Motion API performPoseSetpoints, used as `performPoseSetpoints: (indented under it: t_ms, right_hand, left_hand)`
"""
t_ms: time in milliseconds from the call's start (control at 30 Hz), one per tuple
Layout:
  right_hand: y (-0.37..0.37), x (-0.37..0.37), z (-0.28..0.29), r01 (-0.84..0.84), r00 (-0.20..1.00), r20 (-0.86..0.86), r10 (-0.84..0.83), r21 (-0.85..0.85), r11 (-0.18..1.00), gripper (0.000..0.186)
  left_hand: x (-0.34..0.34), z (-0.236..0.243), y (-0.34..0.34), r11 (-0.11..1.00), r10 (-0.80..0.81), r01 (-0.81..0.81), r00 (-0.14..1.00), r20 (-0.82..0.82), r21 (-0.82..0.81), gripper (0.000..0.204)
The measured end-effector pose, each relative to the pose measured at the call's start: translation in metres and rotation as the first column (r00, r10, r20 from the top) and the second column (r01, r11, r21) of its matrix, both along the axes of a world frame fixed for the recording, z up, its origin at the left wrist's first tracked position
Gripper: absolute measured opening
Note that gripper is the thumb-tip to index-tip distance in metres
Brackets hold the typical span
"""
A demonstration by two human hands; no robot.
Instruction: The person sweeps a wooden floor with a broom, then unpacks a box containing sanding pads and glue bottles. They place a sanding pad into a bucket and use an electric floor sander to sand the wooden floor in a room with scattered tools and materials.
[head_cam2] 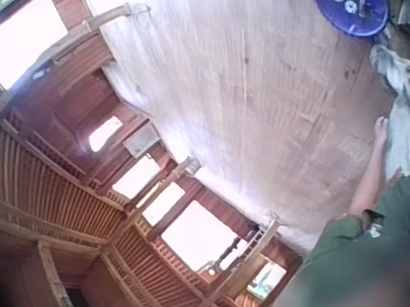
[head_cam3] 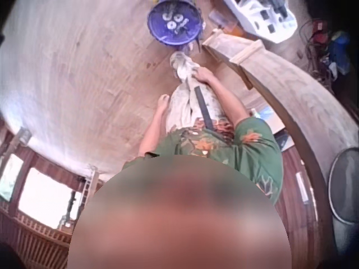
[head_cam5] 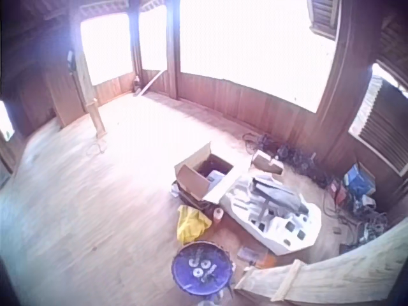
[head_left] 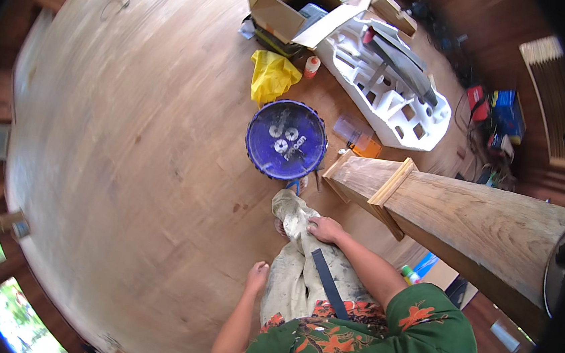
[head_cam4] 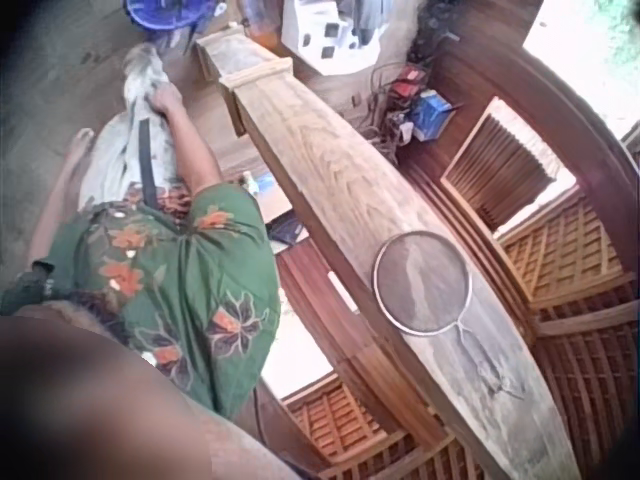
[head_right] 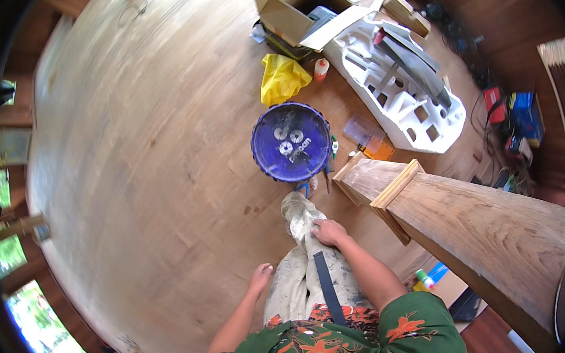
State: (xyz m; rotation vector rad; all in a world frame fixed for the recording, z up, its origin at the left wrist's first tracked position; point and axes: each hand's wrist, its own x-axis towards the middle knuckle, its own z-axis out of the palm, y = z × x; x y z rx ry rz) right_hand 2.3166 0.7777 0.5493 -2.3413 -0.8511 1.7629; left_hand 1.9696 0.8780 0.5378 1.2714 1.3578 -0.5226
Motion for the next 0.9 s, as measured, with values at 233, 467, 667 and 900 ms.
performPoseSetpoints:
  t_ms: [233, 467, 667, 900]
  right_hand:
    - [0.023, -0.004, -0.072, 0.442, 0.896, -0.06, -0.44, 0.022, 0.897, 0.05]
    - [0.071, 0.037, -0.143, 0.997, -0.069, -0.044, -0.997, 0.024, -0.07, 0.051]
    - [0.119, 0.089, -0.153, 0.957, 0.074, 0.13, -0.989, 0.27, 0.107, 0.061]
    - [0.13, 0.088, -0.135, 0.969, 0.041, 0.232, -0.972, 0.226, 0.095, 0.06]
  left_hand:
    - [0.156, -0.019, 0.196, 0.952, -0.208, 0.166, 0.967, 0.145, 0.257, 0.047]
    - [0.32, -0.077, 0.31, 0.832, -0.332, 0.189, 0.923, 0.194, 0.522, 0.069]
    - [0.443, -0.14, 0.357, 0.774, -0.557, 0.431, 0.812, 0.176, 0.463, 0.067]
    - [0.454, -0.138, 0.354, 0.363, -0.831, 0.628, 0.552, -0.065, 0.688, 0.049]
